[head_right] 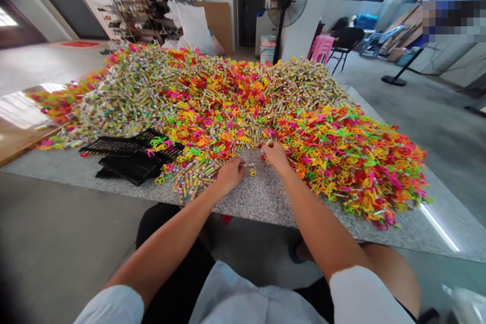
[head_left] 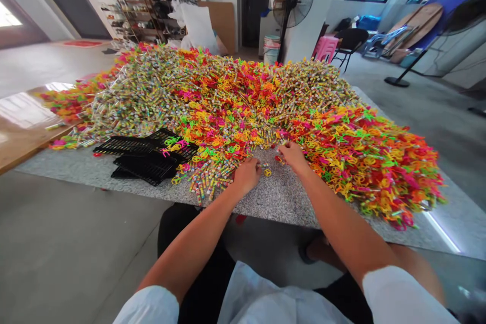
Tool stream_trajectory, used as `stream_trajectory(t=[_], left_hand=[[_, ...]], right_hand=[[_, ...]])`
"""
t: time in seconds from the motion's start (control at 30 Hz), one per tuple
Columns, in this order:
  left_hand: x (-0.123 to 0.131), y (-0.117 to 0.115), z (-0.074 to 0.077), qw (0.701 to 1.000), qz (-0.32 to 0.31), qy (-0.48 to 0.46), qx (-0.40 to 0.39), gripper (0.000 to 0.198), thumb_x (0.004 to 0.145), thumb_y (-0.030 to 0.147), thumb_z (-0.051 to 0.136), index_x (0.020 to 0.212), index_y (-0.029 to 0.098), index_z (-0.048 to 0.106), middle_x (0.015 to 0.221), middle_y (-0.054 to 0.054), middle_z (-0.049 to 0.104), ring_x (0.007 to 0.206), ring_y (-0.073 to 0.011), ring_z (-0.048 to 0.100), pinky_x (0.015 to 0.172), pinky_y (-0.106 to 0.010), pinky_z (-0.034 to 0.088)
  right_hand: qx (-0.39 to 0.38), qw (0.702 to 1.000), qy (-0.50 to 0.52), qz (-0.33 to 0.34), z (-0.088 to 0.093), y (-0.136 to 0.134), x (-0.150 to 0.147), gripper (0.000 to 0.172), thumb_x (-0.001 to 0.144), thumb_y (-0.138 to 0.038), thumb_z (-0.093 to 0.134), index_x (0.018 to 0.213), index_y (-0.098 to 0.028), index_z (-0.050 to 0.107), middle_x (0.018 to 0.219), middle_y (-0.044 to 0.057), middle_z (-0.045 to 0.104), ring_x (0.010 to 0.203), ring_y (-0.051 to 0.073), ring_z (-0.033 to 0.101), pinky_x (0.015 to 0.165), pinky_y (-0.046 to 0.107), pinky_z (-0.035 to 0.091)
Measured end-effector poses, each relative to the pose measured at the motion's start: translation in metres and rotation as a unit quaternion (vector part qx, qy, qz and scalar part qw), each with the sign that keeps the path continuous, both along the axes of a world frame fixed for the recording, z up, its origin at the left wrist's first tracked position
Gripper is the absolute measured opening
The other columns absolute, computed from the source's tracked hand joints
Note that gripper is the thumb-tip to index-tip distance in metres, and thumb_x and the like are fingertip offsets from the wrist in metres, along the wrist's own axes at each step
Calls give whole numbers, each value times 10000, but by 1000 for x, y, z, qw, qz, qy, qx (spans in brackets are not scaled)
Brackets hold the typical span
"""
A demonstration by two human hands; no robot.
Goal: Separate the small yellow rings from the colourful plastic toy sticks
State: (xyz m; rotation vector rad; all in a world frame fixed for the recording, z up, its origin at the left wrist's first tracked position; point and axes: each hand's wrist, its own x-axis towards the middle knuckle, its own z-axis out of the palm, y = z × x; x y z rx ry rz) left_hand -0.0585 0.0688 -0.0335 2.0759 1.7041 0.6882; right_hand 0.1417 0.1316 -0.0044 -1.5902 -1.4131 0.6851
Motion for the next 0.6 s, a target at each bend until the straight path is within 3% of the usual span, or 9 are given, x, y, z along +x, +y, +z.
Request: stream_trajectory(t=[0.13,0.27,0.33,0.43,0.6], left_hand=[[26,0,6,999,-26,23,24,337,953,335,571,1266,238,652,1189,-133,633,1077,-284,612,939,-391,466],[55,9,14,990,-92,78,70,506,916,367,634,1410,278,564,1300,-147,571,1219,-342,507,966,-433,462],[66,14,16,984,-110,125,65,468,936,362,598,1395,275,581,1296,-151,569,1216,-347,499,929,-436,481],[78,20,19,972,-129,190,46,340,976,363,517,1259,254,670,1195,-136,617,1189,-325,522,909,-418,489],[90,25,22,956,-156,248,33,301,950,318,530,1181,209,690,1078,-127,682,1077,-292,615,866,-386,492]], right_hand=[[29,997,50,-50,-8,-55,37,207,755,-404,664,773,-199,643,608,-1,618,591,186,549,595,298,437],[17,999,35,-28,-32,-116,40,228,783,-431,655,849,-214,633,659,0,635,613,204,570,621,317,441],[2,1000,9,-8,-43,-138,36,222,815,-432,621,877,-219,626,716,9,663,661,218,603,658,325,449],[-5,1000,-15,5,-54,-157,32,217,864,-425,574,931,-223,617,772,18,690,707,221,634,678,313,447],[15,999,-26,24,-56,-162,30,182,913,-402,545,966,-234,591,720,8,677,661,212,638,636,295,424]])
